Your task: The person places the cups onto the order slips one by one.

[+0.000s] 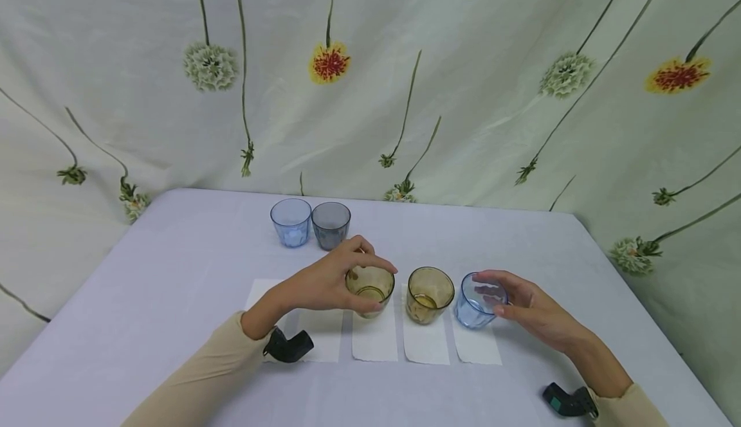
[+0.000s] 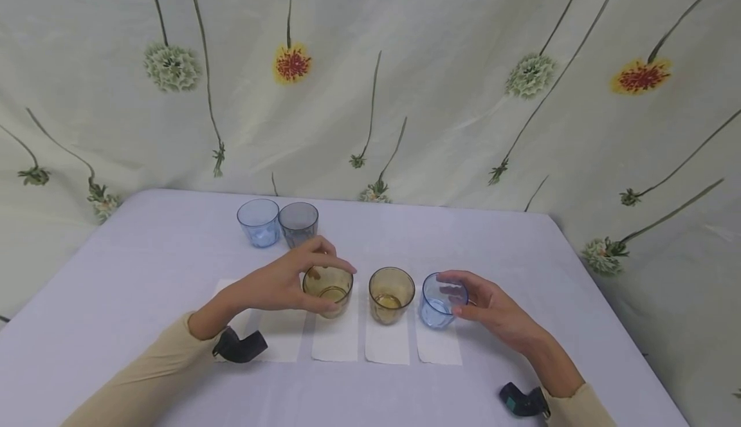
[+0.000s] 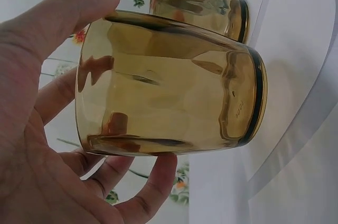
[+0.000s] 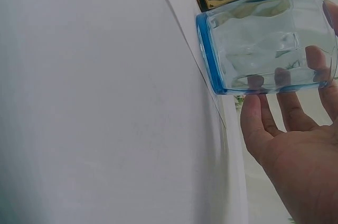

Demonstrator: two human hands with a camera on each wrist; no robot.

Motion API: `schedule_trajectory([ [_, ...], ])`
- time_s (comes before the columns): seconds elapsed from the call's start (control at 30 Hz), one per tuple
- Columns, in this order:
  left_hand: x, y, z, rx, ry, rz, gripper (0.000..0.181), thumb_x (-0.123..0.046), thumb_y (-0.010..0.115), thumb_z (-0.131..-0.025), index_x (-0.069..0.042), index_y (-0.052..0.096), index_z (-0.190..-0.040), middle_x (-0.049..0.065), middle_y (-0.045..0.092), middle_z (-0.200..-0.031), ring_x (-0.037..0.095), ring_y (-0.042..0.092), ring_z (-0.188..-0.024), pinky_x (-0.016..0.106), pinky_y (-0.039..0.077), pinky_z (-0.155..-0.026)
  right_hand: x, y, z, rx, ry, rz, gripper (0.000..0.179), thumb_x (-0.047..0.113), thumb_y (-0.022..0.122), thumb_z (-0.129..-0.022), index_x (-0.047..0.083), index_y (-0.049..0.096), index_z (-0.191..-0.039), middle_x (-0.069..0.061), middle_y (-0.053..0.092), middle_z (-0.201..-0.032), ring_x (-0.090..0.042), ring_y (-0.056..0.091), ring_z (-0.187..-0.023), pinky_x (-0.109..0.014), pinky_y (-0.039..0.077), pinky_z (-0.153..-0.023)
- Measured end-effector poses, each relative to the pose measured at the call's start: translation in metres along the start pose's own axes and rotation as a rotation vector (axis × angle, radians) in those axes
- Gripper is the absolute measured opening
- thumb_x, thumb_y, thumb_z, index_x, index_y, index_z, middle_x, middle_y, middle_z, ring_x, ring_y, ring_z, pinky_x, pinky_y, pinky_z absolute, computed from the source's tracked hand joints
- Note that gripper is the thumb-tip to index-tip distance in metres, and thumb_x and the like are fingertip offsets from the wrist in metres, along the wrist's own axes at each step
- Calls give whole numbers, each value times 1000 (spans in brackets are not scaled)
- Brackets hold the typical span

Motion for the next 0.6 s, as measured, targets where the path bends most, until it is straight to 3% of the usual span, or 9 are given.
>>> schedule_trajectory([
  [0.6, 9, 8, -3, 8, -2, 14, 51, -36, 85, -79, -35, 67, -127, 2, 50, -120, 18, 49, -111, 35, 46, -90, -1, 0, 0, -1, 14, 6, 51, -4, 52, -99, 0, 39, -149, 3, 47, -150, -6, 49, -135, -21, 45, -105],
])
Point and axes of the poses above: each hand's wrist, its own z-axis away from the middle knuckle, its own y-axis out of the palm, x = y × z, the point moved 8 cm from there along -z, towards the middle knuckle
